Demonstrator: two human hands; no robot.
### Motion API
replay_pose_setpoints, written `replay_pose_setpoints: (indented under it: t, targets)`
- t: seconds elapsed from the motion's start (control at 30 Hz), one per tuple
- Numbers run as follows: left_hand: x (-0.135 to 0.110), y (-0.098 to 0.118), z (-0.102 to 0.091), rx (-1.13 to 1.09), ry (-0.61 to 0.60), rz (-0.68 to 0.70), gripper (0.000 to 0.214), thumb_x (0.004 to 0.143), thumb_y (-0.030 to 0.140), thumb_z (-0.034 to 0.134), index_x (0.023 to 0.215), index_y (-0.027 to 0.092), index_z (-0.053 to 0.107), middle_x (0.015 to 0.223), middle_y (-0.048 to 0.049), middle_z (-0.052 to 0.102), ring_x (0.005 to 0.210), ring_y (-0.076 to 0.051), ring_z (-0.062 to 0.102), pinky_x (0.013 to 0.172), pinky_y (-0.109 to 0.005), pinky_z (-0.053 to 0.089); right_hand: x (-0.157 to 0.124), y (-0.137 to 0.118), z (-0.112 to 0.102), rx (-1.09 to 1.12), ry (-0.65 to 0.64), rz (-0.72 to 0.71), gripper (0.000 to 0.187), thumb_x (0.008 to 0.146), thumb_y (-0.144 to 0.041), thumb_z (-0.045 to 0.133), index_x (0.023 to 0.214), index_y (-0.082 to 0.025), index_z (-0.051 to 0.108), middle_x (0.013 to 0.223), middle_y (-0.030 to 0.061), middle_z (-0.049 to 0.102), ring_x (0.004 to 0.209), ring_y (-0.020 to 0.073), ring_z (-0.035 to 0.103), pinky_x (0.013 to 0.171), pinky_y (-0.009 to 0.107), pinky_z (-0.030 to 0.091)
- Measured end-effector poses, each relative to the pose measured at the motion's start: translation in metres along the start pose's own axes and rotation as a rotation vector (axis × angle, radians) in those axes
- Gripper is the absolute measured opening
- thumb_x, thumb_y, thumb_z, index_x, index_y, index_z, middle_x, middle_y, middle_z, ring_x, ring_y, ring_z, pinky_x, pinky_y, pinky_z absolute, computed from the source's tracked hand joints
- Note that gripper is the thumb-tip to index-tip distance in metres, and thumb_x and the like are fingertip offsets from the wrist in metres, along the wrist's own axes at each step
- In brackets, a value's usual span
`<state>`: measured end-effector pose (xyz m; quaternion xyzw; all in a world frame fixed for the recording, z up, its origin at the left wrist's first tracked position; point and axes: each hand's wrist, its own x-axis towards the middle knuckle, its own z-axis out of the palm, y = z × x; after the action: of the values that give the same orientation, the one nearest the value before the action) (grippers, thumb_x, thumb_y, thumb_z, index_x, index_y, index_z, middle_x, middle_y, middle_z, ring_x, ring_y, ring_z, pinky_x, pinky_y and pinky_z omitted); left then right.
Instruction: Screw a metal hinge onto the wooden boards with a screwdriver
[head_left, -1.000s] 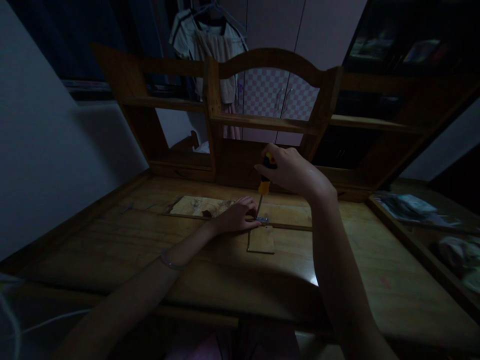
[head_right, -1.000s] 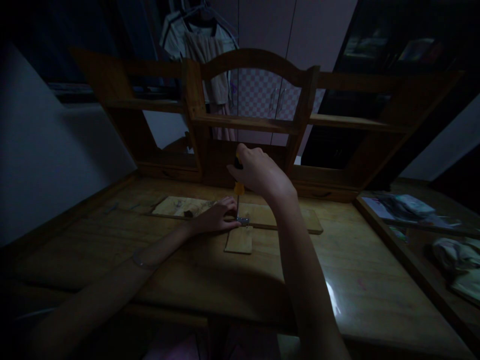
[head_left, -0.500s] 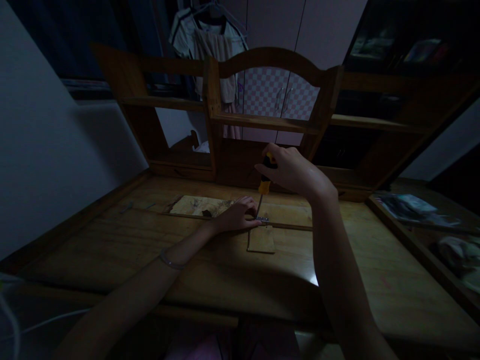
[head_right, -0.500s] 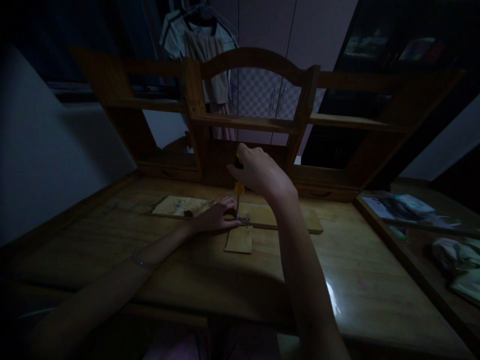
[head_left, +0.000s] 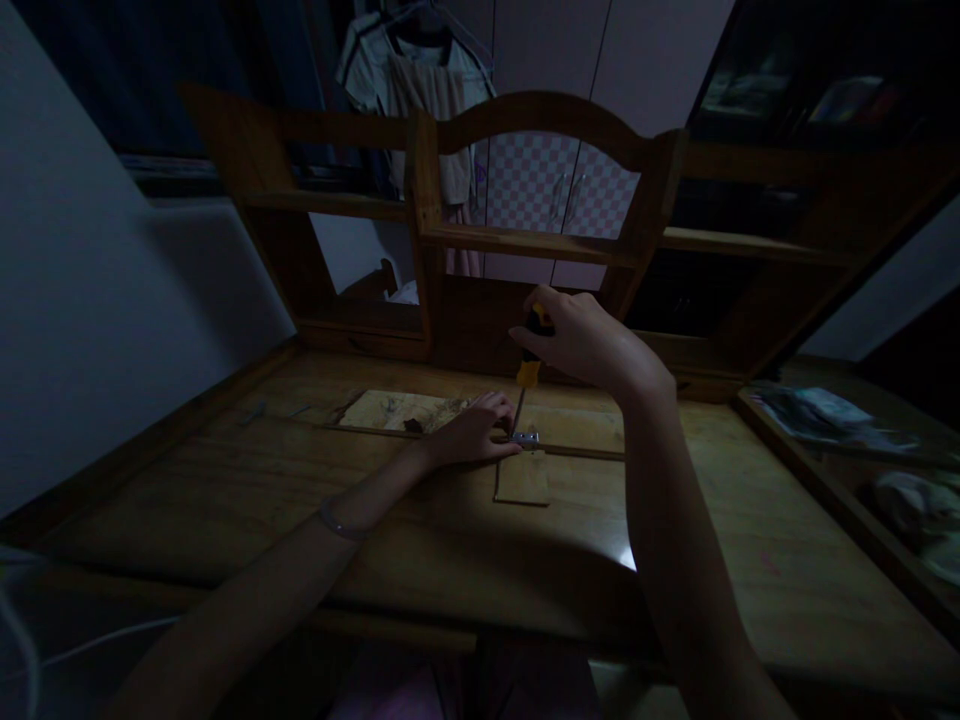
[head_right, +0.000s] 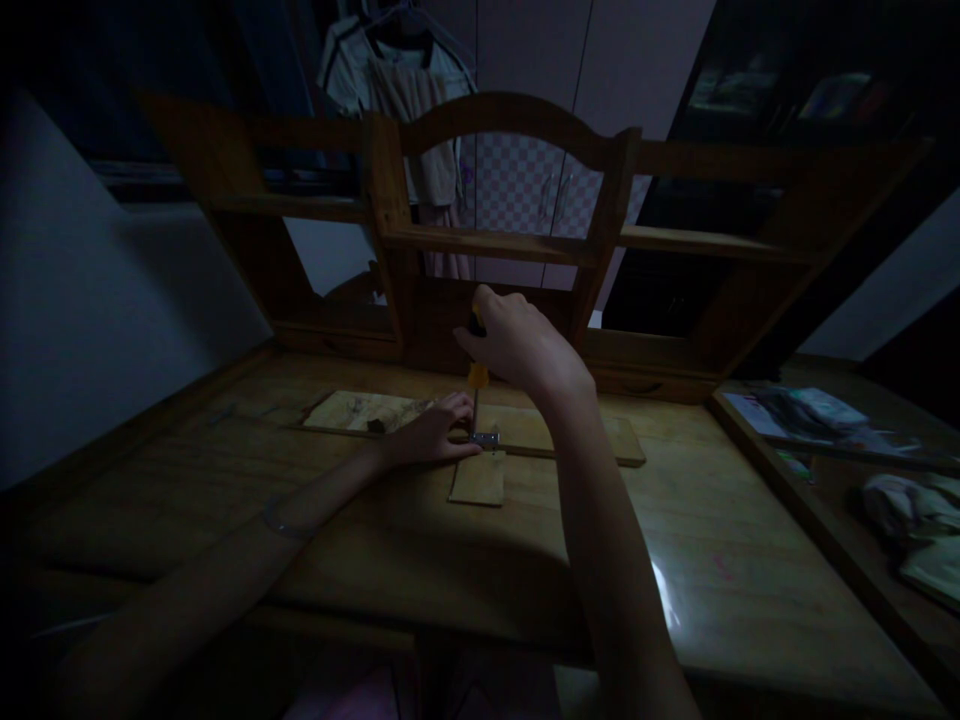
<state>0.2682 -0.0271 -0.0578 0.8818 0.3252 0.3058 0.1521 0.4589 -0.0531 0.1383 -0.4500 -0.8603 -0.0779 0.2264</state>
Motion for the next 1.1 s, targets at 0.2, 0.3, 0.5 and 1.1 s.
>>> replay_pose_setpoints:
  t: [0.2,0.3,0.5,1.1]
  targets:
    - [-0.0001,-0.0011,0.0017,0.006,0.0,0.007,0.034,0.088,0.044,0.079,0.089,0.021,0.054,0.106,-0.0061,0.059,0.102,-0.025,0.058,0.09,-0.037,0.048,-0.0004,0.0006,-0.001,0.003,-0.007,-0.004,0.035,0.099,-0.041,0.063,0.121,-0.013,0.064,0.1,0.0135,0.073,0.095,0.0291,0.067,0.083,0.038,0.049]
    - [-0.0004,-0.001,0.0021,-0.004,0.001,-0.002,0.034,0.089,0.045,0.078,0.09,0.021,0.054,0.107,-0.0064,0.059,0.103,-0.025,0.059,0.091,-0.038,0.048,-0.0003,0.0004,-0.0009,0.002,-0.007,-0.004,0.034,0.1,-0.041,0.062,0.12,-0.014,0.064,0.101,0.0133,0.073,0.096,0.0287,0.067,0.084,0.038,0.049]
    - [-0.0003,0.0002,0.0016,-0.01,0.008,0.011,0.032,0.089,0.042,0.078,0.089,0.021,0.054,0.105,-0.0061,0.06,0.101,-0.024,0.059,0.088,-0.037,0.048,-0.0004,-0.0002,-0.0004,-0.005,-0.005,0.003,0.035,0.1,-0.041,0.062,0.122,-0.013,0.064,0.101,0.014,0.073,0.097,0.0298,0.067,0.084,0.039,0.049]
    - [-0.0008,-0.0003,0.0029,0.005,0.003,0.009,0.033,0.094,0.048,0.072,0.093,0.021,0.054,0.105,-0.0059,0.059,0.098,-0.024,0.059,0.087,-0.036,0.048,0.0,0.0004,0.0002,-0.028,0.003,0.007,0.034,0.101,-0.041,0.061,0.121,-0.013,0.064,0.102,0.0143,0.073,0.097,0.0306,0.068,0.083,0.039,0.049]
